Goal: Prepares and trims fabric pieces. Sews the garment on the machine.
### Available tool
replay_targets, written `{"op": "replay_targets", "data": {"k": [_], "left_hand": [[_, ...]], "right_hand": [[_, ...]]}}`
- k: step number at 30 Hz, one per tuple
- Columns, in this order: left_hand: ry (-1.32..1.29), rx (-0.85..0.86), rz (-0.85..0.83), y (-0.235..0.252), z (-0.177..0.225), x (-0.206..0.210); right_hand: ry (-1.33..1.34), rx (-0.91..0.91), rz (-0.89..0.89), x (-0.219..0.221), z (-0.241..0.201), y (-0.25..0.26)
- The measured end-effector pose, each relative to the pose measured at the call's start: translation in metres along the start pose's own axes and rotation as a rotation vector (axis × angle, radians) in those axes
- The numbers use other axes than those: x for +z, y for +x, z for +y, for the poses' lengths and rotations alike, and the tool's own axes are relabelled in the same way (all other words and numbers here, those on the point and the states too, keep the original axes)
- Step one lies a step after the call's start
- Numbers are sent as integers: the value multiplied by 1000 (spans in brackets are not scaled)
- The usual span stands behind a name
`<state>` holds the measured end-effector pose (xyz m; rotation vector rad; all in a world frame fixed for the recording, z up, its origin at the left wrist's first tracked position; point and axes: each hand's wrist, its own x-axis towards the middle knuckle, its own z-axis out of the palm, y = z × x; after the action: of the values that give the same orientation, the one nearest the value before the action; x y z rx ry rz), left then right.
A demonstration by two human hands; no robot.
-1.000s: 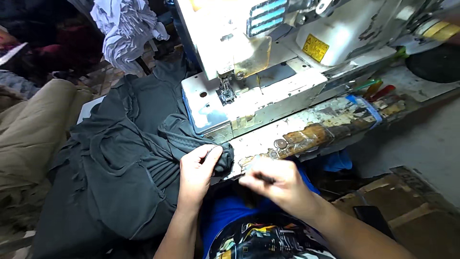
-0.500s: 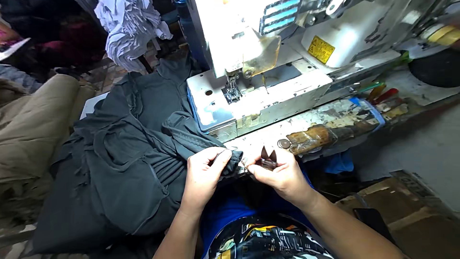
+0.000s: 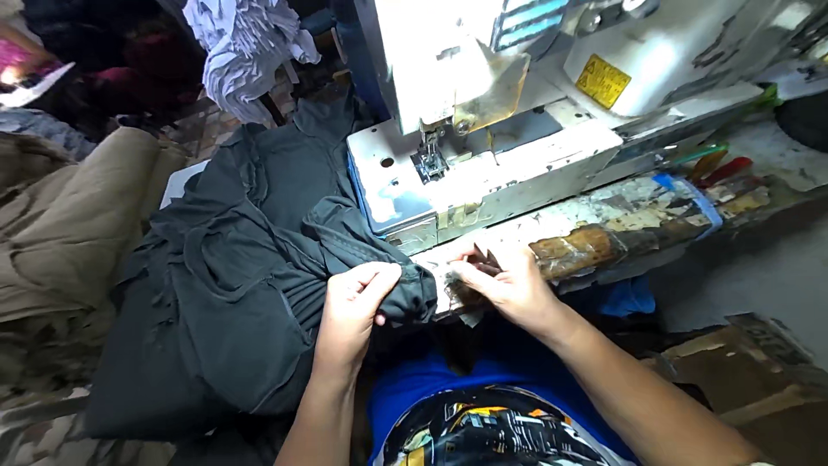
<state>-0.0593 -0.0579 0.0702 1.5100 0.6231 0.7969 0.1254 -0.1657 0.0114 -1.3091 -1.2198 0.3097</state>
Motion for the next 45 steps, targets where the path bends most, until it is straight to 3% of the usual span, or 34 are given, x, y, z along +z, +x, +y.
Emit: {"op": "replay_targets", "data": {"k": [4,8,11,16,19,25,30,39,41,45], "left_hand": [[-32,32,-15,-2,5,-2],[5,30,-28,-6,5,-14],[-49,9,-49,-6,4,-14],[-90,7,-39,-5,3,-12],[-89,-5,-37,-6,1,-9],[-68,-1,-53,-5,3,-4],[-84,0,-10,-3,1,-3],[-108,-9,-22,-3,0,-1],[-117,-14,-46,-4,1,-1],[123,105,-168,0,15,-13]], "right_hand": [[590,374,-260,12,-14,13],[777,474,-171,14,-19,16],[700,426,-121,16,-24,16],[-59,-11,97,18,-29,0],[-51,-154,145,22,-35,-9],[62,-88,43,36,-31,-4],[681,88,-10,13,-46,-10],[399,-60,-26,4,-38,-14],[296,21,-17,8,-32,-5],[425,382,-254,7,-21,16]]}}
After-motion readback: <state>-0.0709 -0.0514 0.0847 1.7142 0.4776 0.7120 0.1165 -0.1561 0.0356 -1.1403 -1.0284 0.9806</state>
